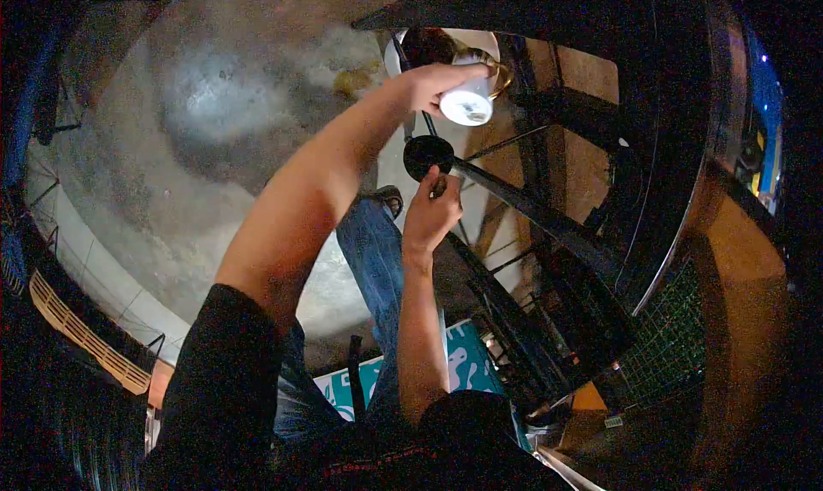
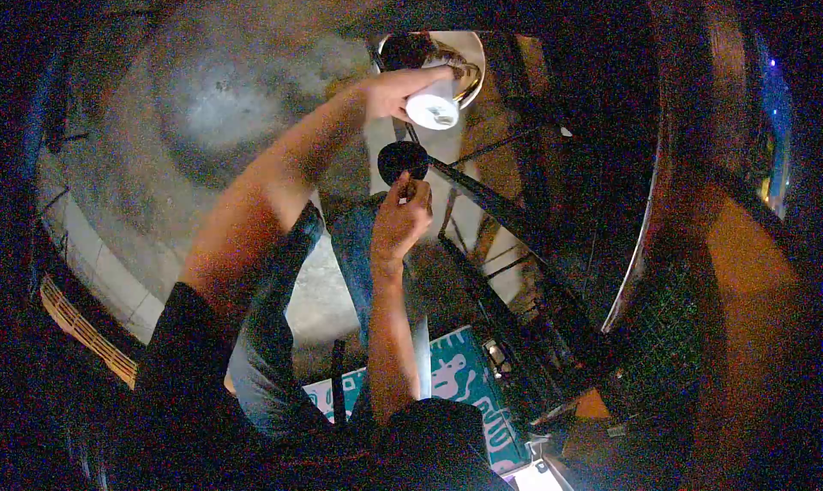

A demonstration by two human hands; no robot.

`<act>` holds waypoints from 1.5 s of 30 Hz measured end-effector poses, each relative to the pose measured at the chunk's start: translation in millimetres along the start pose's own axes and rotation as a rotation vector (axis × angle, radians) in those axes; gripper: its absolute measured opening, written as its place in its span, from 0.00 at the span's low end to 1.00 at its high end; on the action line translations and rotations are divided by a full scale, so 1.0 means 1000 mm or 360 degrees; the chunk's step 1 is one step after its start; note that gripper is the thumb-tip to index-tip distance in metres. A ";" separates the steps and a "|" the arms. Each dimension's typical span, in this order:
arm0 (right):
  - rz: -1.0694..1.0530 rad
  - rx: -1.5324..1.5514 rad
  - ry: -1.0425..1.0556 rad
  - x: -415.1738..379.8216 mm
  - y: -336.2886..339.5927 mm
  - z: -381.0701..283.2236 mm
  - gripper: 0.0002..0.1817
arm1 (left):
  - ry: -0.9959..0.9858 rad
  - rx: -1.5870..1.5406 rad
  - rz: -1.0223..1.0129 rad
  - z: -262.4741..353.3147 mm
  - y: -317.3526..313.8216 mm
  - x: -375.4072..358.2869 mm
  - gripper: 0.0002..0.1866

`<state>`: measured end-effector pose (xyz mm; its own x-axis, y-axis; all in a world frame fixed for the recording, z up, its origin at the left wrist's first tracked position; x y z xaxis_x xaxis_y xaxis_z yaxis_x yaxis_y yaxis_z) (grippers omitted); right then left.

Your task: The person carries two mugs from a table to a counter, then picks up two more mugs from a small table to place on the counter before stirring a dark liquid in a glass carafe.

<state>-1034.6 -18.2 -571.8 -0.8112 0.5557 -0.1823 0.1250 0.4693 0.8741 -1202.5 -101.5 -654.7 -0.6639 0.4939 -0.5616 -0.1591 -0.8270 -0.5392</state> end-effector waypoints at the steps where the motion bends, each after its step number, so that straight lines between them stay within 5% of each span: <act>1: -0.0021 0.0015 -0.0036 -0.001 -0.001 0.001 0.12 | 0.0113 -0.0064 0.0071 0.004 -0.011 0.000 0.33; 9: -0.0164 -0.0073 -0.0049 -0.021 0.018 -0.004 0.13 | 0.0168 -0.0626 0.0196 -0.006 -0.038 -0.039 0.27; 15: -0.0129 -0.0106 0.0334 -0.064 0.055 -0.006 0.15 | -0.0074 -0.0790 0.0383 -0.002 -0.034 -0.175 0.28; 17: -0.0557 -0.0019 0.0217 -0.076 0.075 -0.004 0.14 | -0.0175 -0.1037 0.0388 0.000 -0.041 -0.236 0.31; 21: -0.0819 0.0221 0.0231 -0.101 0.126 -0.010 0.12 | -0.0375 -0.0223 0.0933 0.001 -0.045 -0.362 0.30; 25: -0.0893 0.0186 0.0255 -0.137 0.193 -0.010 0.13 | -0.0552 0.0135 0.0970 0.034 -0.078 -0.468 0.32; 27: -0.0906 0.0309 0.0214 -0.162 0.244 -0.005 0.12 | -0.0831 0.0401 0.0845 0.041 -0.100 -0.510 0.35; 33: -0.0541 0.0707 -0.0033 -0.268 0.402 0.038 0.10 | -0.0777 0.0640 0.0416 0.066 -0.187 -0.596 0.39; 39: -0.0030 0.1120 -0.0359 -0.405 0.485 0.090 0.15 | -0.0836 0.1208 -0.0305 0.091 -0.261 -0.637 0.40; 43: 0.0421 0.1010 -0.0506 -0.484 0.494 0.048 0.14 | -0.0837 0.1131 -0.0667 0.149 -0.289 -0.663 0.41; 45: 0.0521 0.1114 -0.0654 -0.544 0.522 0.101 0.16 | -0.0802 0.1073 -0.0861 0.103 -0.352 -0.689 0.39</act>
<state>-470.2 -6.2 -61.4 -0.4199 0.8762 -0.2364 0.7470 0.4816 0.4582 -764.2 -178.3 -13.8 -0.5871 0.8065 0.0700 -0.8090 -0.5813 -0.0874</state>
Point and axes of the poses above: each hand's wrist, its own x-axis towards the middle knuckle, its own y-axis out of the back of the hand, z = x × y, the point moved 3 cm from there along x, towards the middle knuckle, and after that the axes turned 12 degrees about -y, right-handed, at the moved point
